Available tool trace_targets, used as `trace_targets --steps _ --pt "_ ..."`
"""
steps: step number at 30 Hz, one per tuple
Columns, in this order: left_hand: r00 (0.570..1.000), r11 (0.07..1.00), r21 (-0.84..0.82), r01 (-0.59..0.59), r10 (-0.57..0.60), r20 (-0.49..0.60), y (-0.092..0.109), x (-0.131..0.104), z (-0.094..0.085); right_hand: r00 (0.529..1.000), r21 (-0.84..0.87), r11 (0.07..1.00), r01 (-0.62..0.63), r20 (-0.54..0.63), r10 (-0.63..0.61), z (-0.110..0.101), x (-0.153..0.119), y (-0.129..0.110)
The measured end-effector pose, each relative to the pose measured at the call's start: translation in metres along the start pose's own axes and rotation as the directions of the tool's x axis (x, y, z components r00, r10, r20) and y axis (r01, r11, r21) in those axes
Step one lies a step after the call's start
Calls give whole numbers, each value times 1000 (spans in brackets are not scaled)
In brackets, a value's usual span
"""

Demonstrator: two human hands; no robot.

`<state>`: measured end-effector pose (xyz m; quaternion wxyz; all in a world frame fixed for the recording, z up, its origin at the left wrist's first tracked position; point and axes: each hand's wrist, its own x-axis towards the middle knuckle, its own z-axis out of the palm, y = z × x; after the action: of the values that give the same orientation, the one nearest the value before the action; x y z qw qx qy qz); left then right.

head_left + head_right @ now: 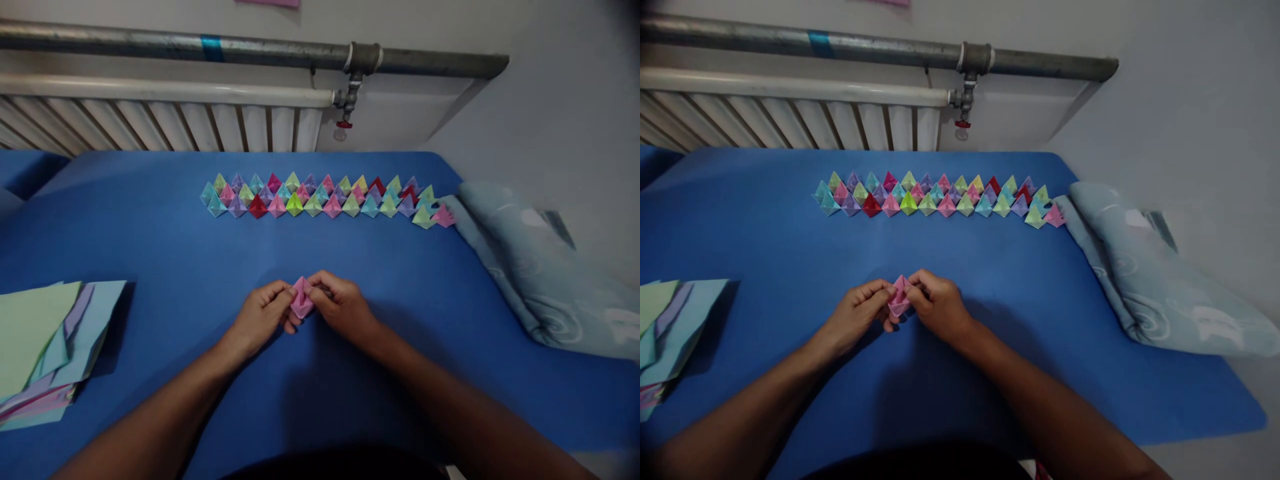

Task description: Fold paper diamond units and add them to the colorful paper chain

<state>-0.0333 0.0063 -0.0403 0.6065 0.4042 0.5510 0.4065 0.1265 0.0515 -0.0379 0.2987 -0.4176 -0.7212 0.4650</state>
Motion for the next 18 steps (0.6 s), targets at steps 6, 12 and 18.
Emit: trace_targets --steps 6,12,18 --pt "999 999 -11 32 -32 4 1 0 0 1000 39 999 -17 6 17 0 1 2" --pt "999 998 -36 44 -44 17 3 -2 0 1000 66 997 -26 3 26 -1 0 4" --pt "999 998 -51 -37 38 35 6 -3 1 999 30 999 39 -1 -39 -3 0 2"
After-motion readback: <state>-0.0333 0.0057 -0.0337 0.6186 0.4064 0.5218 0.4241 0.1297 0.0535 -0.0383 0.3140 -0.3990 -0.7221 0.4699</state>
